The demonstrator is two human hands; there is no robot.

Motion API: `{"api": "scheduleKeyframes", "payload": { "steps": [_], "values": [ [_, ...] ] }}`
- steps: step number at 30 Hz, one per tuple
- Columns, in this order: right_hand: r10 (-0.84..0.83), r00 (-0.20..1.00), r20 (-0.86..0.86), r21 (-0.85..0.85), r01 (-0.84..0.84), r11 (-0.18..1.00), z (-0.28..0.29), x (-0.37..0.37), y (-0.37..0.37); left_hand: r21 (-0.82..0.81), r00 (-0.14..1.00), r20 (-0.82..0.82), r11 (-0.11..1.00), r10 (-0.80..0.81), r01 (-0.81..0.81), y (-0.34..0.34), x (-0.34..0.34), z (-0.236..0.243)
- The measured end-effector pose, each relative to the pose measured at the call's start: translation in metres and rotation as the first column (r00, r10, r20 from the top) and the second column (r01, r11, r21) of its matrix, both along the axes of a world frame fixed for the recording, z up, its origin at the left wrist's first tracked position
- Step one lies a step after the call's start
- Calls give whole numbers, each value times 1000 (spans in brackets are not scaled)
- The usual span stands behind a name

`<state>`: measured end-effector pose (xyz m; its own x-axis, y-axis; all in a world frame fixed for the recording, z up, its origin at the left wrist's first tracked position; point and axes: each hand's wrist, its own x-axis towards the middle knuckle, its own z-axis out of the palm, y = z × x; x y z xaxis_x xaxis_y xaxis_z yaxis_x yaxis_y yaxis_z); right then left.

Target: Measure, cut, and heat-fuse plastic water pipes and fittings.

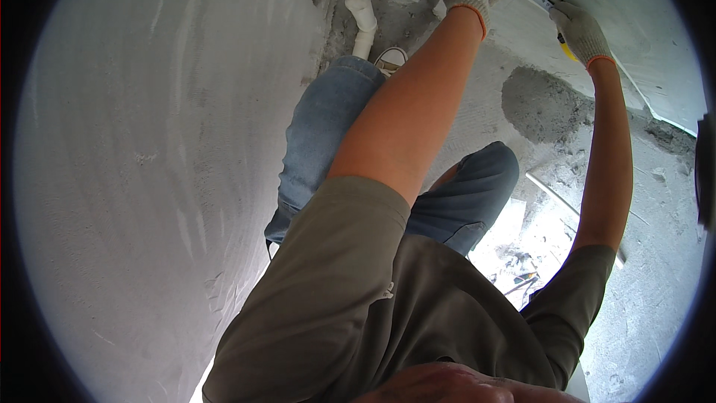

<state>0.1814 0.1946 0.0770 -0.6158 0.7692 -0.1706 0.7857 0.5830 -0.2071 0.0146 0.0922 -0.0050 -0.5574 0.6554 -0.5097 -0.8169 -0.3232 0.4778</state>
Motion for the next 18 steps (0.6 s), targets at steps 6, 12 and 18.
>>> {"api": "scheduleKeyframes", "payload": {
  "steps": [6, 12, 18],
  "values": [
    [-29, 999, -18, -22, 28, 999, 2, -4, -3, 1, 1000, 7, 1000, 23, -23, -5, -1, 10],
    [7, 999, 52, -9, -7, 1000, 5, -6, -2, 21, 999, -41, 999, 31, -30, -4, -2, 7],
    [-38, 997, 71, -35, 41, 999, 7, -9, -3, 3, 999, -19, 1000, 27, -27, -4, -3, 7]
  ]
}}
